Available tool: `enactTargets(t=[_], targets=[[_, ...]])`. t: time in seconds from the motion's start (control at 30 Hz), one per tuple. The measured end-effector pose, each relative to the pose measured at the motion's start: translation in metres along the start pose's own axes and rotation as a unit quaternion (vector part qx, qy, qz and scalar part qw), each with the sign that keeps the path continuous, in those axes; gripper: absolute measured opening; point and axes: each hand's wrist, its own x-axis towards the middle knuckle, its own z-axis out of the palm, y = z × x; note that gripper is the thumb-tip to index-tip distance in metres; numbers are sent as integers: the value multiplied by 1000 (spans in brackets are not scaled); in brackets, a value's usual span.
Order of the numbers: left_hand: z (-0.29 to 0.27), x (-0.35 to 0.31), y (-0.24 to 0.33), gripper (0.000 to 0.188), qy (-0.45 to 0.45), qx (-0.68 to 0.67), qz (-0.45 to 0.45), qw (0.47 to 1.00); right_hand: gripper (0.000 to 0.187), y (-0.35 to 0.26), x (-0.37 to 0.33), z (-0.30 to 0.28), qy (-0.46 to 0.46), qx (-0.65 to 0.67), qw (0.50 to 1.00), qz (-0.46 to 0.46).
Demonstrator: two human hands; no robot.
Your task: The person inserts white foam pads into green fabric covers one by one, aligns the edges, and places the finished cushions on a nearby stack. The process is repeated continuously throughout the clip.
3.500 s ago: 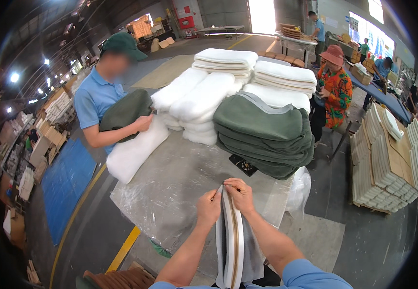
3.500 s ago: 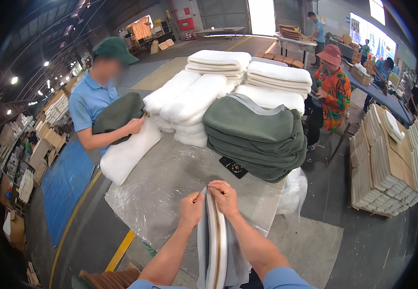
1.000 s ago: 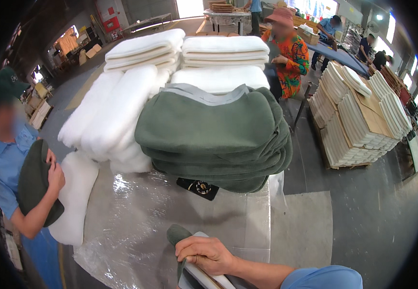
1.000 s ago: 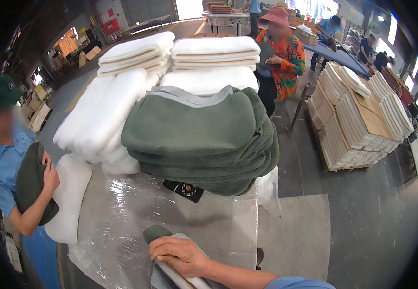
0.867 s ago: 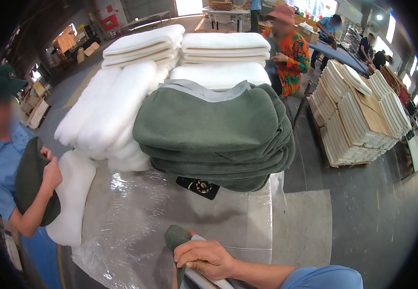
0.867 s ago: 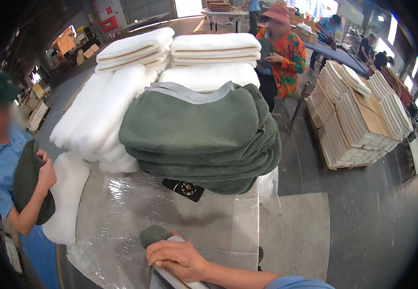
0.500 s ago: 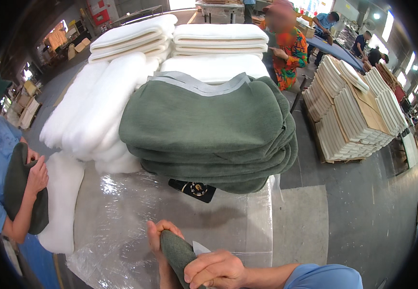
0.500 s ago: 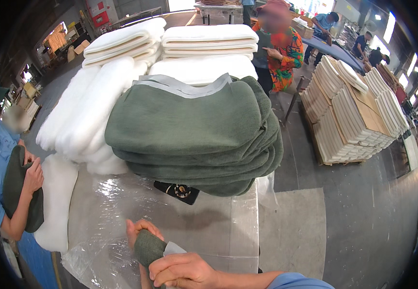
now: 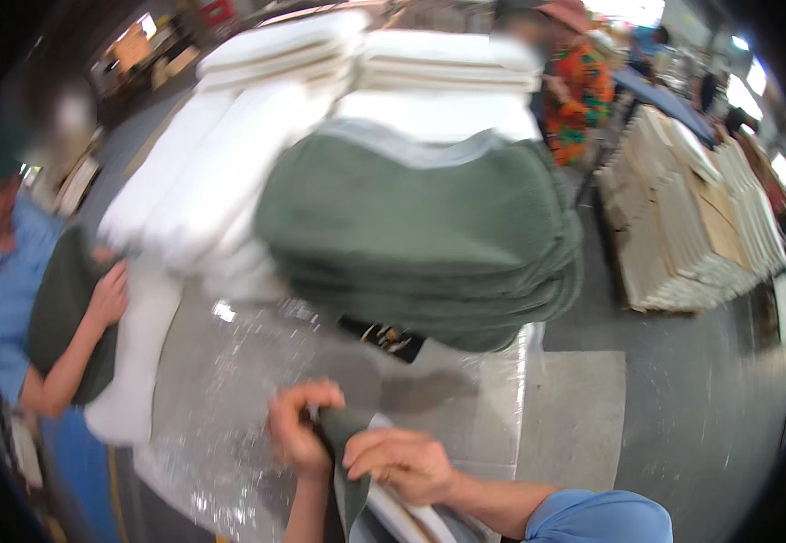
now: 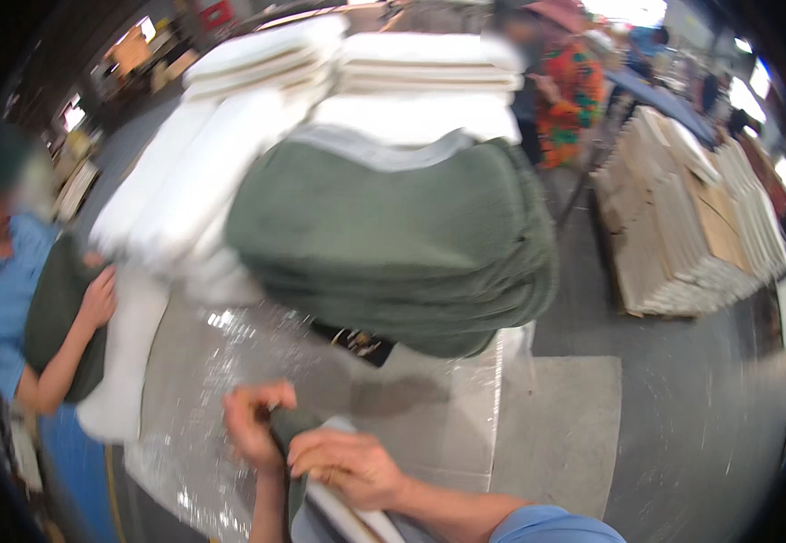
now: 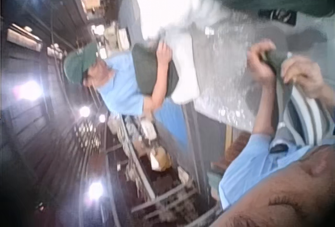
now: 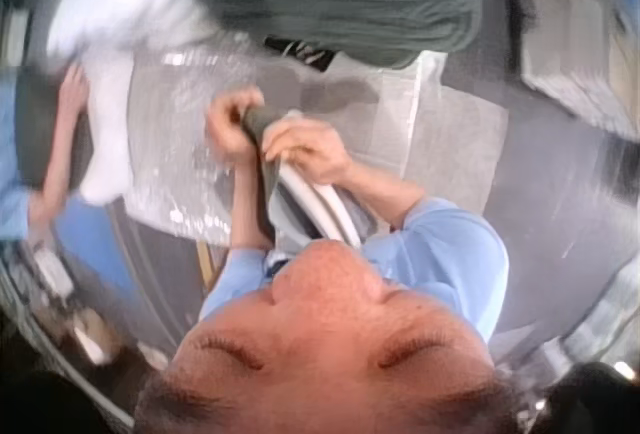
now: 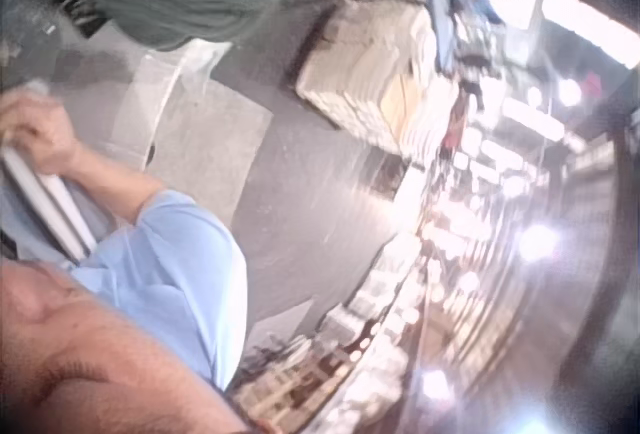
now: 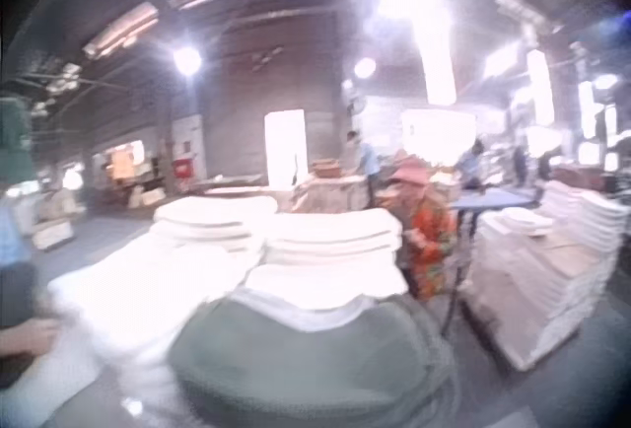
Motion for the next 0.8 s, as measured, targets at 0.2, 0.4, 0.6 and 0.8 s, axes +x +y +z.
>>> enactTargets(t=[0.2,0.4,0.6,0.8], targets=[[-59,-51,-72,54,46,-121,-428,894,11,1,-3,9,30,-13,999,-16],[-62,-70,-93,57,1,-67,-432,900,9,0,0,23,30,-13,999,-40],[-41,-2,-47,69,-60,-173,-359,915,12,4,-7,25,14,11,998,-66],[-19,5,16,69,-157,44,-118,980,11,5,-5,28,14,29,998,-53]])
